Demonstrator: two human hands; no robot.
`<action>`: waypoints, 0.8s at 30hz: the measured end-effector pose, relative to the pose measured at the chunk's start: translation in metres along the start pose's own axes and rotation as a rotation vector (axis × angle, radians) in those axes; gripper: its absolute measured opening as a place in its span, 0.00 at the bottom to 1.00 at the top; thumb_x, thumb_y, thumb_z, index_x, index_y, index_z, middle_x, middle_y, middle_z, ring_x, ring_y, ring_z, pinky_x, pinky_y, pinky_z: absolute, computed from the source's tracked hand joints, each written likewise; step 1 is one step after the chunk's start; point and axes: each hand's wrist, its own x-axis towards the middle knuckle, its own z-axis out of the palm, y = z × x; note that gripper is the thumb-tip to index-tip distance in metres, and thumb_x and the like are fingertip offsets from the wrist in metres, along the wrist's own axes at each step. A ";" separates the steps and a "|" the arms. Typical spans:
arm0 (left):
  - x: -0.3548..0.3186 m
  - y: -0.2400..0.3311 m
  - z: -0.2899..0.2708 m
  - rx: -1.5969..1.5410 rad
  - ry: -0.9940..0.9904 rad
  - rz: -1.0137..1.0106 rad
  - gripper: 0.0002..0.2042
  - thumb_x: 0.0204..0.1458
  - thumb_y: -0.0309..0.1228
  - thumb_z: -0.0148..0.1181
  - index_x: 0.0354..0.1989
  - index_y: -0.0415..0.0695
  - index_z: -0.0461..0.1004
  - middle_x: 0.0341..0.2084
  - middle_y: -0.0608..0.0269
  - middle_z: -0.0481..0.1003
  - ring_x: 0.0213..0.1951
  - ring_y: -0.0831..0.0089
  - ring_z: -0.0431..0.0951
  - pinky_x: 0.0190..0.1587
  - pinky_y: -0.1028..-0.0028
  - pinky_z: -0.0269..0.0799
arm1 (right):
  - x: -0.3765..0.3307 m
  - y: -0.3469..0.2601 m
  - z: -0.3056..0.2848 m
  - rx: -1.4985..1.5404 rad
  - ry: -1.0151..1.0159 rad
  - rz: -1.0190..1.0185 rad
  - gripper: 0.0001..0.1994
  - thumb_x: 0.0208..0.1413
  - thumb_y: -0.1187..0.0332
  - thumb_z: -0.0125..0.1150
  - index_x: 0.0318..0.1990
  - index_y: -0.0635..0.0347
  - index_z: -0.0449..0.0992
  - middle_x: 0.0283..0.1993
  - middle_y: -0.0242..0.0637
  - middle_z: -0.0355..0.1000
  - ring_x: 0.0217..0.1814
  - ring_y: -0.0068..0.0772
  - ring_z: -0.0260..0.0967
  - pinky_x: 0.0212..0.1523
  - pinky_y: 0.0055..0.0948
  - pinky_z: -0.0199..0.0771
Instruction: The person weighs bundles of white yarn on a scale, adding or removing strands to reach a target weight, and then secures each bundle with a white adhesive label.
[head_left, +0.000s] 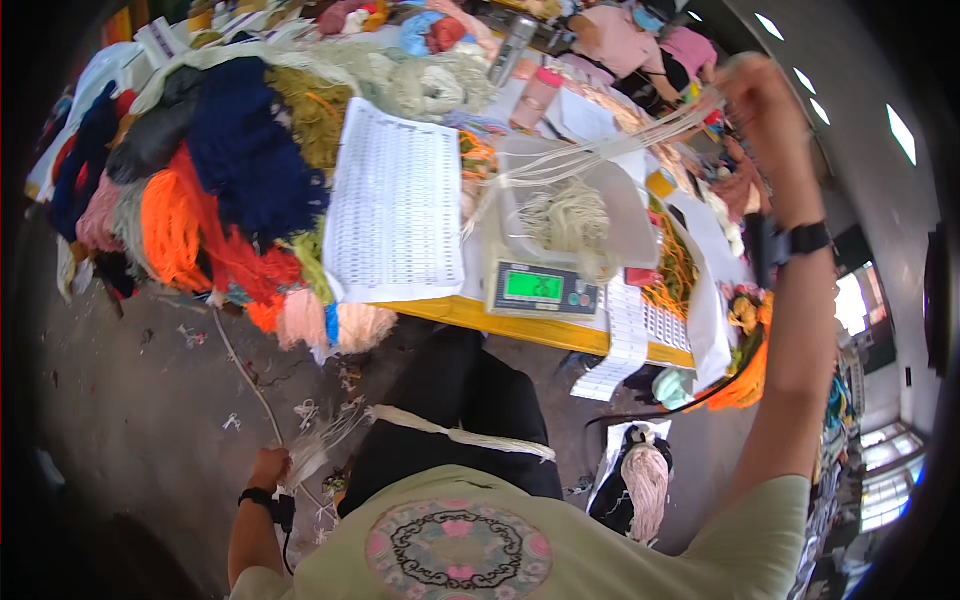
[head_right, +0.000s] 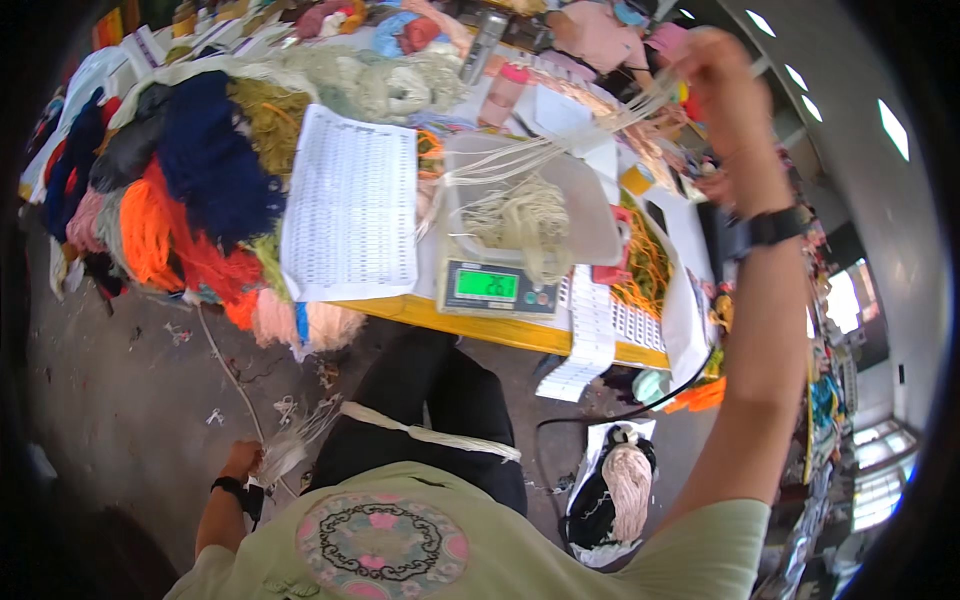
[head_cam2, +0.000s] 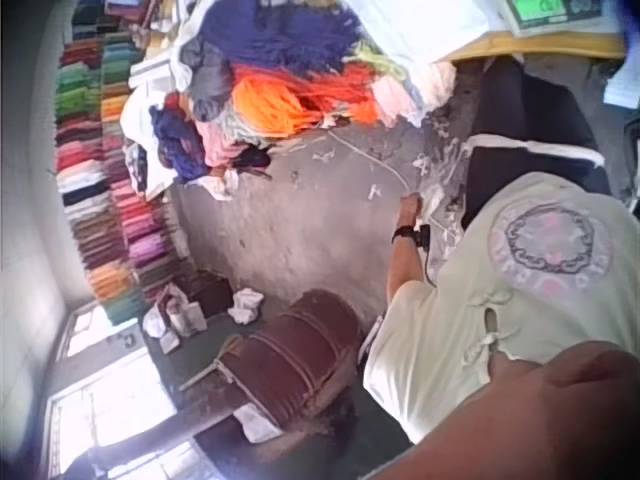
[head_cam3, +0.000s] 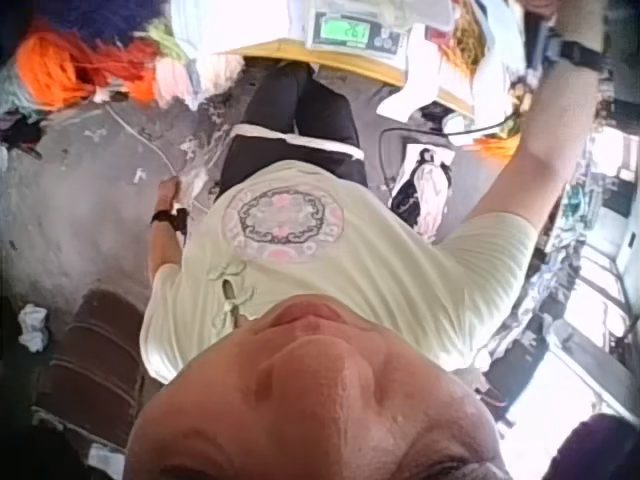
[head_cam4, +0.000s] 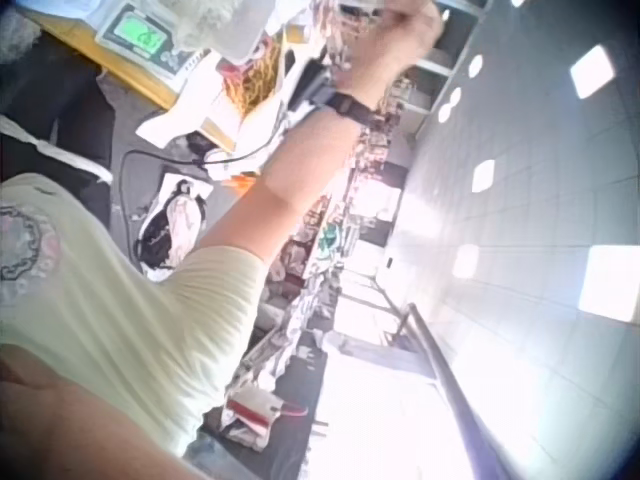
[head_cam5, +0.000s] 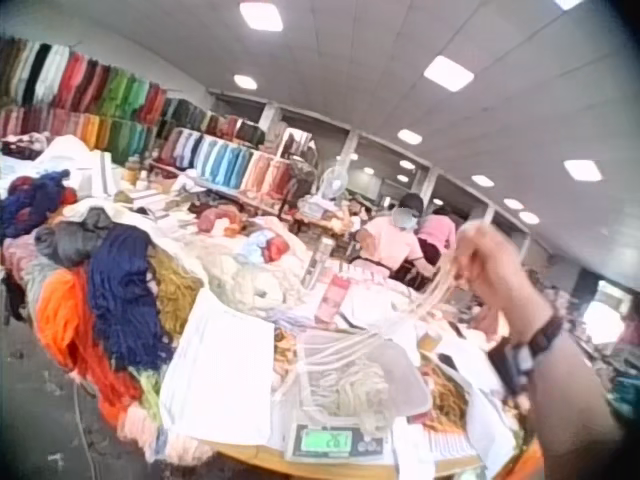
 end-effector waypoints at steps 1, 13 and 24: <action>-0.006 0.016 0.003 -0.161 -0.040 0.053 0.12 0.45 0.35 0.55 0.14 0.44 0.74 0.07 0.62 0.69 0.12 0.70 0.71 0.16 0.71 0.66 | -0.028 0.017 0.004 -0.159 -0.267 -0.059 0.09 0.61 0.65 0.50 0.35 0.60 0.71 0.34 0.34 0.68 0.39 0.30 0.68 0.43 0.26 0.68; -0.116 0.173 -0.016 -0.883 -0.042 0.435 0.08 0.52 0.32 0.53 0.22 0.47 0.67 0.10 0.71 0.61 0.10 0.84 0.56 0.12 0.81 0.41 | -0.250 0.071 0.080 -1.021 -0.151 -0.223 0.19 0.45 0.72 0.68 0.47 0.55 0.72 0.55 0.41 0.63 0.47 0.42 0.64 0.48 0.39 0.59; -0.243 0.250 -0.019 -1.004 -0.710 1.041 0.17 0.60 0.40 0.52 0.51 0.40 0.69 0.23 0.64 0.73 0.09 0.86 0.58 0.11 0.83 0.50 | -0.248 0.110 0.095 -1.136 0.004 -0.291 0.22 0.39 0.76 0.71 0.42 0.58 0.68 0.61 0.46 0.58 0.58 0.51 0.57 0.56 0.47 0.57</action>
